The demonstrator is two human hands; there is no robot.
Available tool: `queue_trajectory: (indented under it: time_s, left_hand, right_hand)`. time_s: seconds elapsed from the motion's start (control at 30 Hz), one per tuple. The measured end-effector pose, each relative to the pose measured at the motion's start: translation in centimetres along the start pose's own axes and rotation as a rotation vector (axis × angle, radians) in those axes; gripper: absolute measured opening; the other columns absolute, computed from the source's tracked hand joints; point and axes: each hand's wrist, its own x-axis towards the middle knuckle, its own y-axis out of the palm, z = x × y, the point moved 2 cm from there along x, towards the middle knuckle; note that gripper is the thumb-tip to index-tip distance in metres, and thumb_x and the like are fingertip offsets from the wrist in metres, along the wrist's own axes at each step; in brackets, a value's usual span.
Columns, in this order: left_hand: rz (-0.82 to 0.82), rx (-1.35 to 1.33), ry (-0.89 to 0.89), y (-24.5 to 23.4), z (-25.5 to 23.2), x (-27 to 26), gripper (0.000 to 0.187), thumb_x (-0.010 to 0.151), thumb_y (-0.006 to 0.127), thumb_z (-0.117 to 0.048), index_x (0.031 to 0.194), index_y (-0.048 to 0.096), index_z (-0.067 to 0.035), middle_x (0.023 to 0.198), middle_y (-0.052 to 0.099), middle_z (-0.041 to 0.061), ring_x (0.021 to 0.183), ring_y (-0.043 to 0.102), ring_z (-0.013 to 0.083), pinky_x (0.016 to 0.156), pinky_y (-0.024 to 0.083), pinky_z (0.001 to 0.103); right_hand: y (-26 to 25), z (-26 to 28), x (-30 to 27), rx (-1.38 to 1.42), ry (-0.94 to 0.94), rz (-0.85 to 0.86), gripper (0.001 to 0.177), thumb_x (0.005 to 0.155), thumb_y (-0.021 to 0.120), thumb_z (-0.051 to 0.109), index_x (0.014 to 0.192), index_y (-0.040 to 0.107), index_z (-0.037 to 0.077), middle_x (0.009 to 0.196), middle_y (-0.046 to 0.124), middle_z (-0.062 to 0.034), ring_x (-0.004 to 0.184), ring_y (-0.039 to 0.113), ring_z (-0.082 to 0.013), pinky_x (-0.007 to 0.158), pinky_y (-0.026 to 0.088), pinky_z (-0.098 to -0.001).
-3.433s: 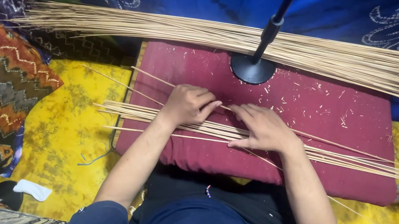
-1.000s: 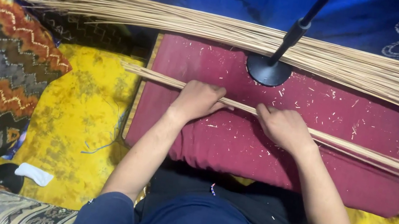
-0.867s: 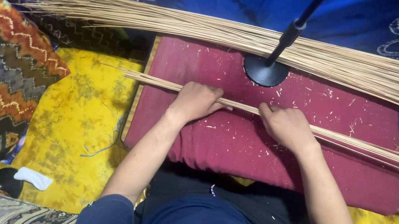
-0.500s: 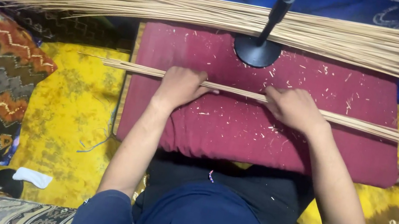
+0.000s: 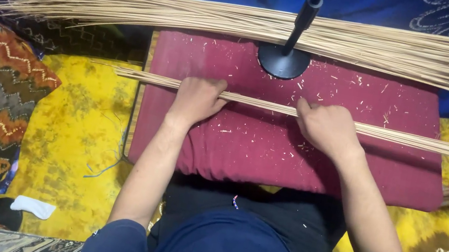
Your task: Weaving thin wooden sticks together to form a bundle or structure on a padded work surface.
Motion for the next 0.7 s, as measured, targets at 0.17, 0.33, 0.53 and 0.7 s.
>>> queue_trajectory:
  time_s: [0.17, 0.33, 0.53, 0.7]
  left_hand:
    - [-0.215, 0.108, -0.102, 1.1, 1.9, 0.0, 0.022, 0.086, 0.070, -0.043, 0.081, 0.066, -0.022, 0.066, 0.067, 0.003, 0.071, 0.072, 0.0308, 0.068, 0.053, 0.047]
    - [-0.556, 0.223, -0.325, -0.9, 4.8, -0.1, 0.031, 0.102, 0.068, -0.048, 0.081, 0.067, -0.026, 0.073, 0.061, -0.002, 0.098, 0.060, 0.0226, 0.103, 0.034, 0.052]
    - [-0.798, 0.228, -0.621, -6.7, 4.9, -1.9, 0.036, 0.090, 0.087, -0.036, 0.083, 0.059, -0.017, 0.128, 0.052, 0.006, 0.135, 0.042, 0.0395, 0.104, 0.032, 0.069]
    - [-0.944, -0.303, -0.634, -6.8, 5.7, -2.5, 0.024, 0.083, 0.061, 0.009, 0.103, 0.063, -0.004, 0.155, 0.042, 0.019, 0.143, 0.049, 0.0406, 0.120, 0.039, 0.042]
  right_hand:
    - [2.3, -1.5, 0.0, -0.037, 0.028, -0.129, 0.011, 0.095, 0.060, 0.028, 0.094, 0.065, 0.018, 0.070, 0.073, -0.0043, 0.062, 0.074, -0.0260, 0.060, 0.059, -0.0395]
    - [6.5, -3.7, 0.0, -0.067, 0.065, -0.260, 0.017, 0.096, 0.061, 0.035, 0.086, 0.061, 0.021, 0.066, 0.069, -0.0005, 0.059, 0.072, -0.0220, 0.060, 0.058, -0.0348]
    - [7.5, -3.6, -0.9, -0.055, 0.078, -0.466, 0.013, 0.086, 0.061, 0.030, 0.080, 0.057, 0.020, 0.063, 0.062, -0.0007, 0.060, 0.069, -0.0225, 0.060, 0.056, -0.0338]
    - [7.9, -3.1, -1.4, 0.030, 0.101, -0.429, 0.013, 0.083, 0.062, 0.031, 0.081, 0.057, 0.019, 0.064, 0.062, -0.0012, 0.060, 0.069, -0.0242, 0.061, 0.057, -0.0368]
